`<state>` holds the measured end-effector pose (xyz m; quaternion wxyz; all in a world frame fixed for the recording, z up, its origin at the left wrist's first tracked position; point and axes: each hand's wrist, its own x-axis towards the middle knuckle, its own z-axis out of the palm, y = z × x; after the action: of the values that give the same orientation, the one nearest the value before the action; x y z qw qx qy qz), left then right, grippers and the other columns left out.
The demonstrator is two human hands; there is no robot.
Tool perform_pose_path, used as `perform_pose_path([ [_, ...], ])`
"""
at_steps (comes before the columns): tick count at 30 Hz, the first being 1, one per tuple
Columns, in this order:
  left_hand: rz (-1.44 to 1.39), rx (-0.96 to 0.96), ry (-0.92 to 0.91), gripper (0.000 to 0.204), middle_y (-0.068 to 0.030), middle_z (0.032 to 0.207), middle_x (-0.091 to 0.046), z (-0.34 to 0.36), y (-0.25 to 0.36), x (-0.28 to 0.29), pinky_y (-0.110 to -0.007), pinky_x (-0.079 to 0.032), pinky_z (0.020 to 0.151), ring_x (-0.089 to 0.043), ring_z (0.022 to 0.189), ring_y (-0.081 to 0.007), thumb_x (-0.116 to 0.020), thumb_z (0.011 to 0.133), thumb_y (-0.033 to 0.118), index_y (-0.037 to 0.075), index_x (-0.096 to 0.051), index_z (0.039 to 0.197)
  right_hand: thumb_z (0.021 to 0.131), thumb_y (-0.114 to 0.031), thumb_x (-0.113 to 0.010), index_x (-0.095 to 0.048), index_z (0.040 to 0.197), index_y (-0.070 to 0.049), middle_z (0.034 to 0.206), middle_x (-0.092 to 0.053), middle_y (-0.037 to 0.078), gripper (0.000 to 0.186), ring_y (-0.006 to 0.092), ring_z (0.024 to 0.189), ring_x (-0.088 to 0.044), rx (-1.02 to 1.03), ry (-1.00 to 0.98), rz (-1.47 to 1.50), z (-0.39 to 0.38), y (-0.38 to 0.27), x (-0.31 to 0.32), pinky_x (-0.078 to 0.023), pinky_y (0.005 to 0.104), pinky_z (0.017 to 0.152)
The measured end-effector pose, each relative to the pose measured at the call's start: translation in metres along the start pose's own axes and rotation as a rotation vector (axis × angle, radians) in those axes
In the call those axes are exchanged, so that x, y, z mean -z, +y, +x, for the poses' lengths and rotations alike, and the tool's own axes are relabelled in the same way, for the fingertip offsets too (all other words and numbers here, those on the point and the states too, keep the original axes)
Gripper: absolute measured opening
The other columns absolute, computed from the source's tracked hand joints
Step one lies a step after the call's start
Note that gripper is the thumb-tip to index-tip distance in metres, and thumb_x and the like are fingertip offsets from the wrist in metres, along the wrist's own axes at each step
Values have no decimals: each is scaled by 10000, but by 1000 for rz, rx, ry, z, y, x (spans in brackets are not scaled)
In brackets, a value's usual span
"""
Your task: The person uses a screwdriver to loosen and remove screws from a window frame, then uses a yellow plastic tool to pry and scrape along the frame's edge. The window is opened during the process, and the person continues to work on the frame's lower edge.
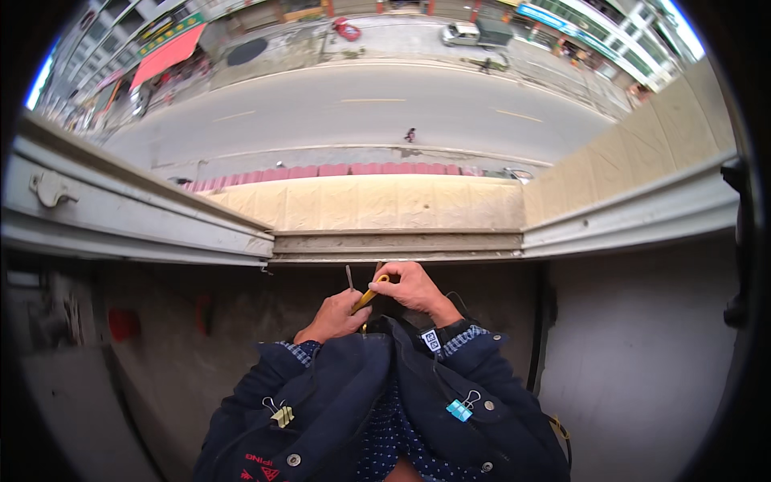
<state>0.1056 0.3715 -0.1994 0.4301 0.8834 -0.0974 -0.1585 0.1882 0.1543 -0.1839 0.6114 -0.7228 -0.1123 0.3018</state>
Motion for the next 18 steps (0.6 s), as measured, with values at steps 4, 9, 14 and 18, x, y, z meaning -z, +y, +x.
perform_pose_path([
  [4,51,69,106,299,-176,831,-596,-12,1,-5,-465,-490,670,-627,778,-404,-757,892,284,24,-610,901,896,-216,-776,-754,914,-3,775,-704,37,215,94,715,-612,-21,-100,-26,14,-8,-3,-493,277,663],
  [9,24,104,211,298,-187,851,-608,-22,-5,1,-472,-501,691,-635,800,-409,-764,881,275,23,-605,891,914,-192,-763,-747,935,-6,796,-693,40,188,96,759,-606,109,-161,-136,33,-18,-16,-491,276,689],
  [14,-120,178,228,303,-194,858,-630,-32,-8,9,-455,-512,710,-652,803,-403,-759,869,263,-10,-628,889,897,-231,-761,-755,926,0,789,-724,86,232,135,723,-655,120,-133,-141,40,-21,-34,-513,298,671],
  [18,-149,242,196,327,-195,831,-623,-33,-7,21,-442,-504,705,-650,773,-387,-767,860,275,-26,-639,879,923,-216,-759,-755,927,15,775,-716,61,231,107,702,-634,44,-125,-52,43,-22,-45,-507,282,645],
])
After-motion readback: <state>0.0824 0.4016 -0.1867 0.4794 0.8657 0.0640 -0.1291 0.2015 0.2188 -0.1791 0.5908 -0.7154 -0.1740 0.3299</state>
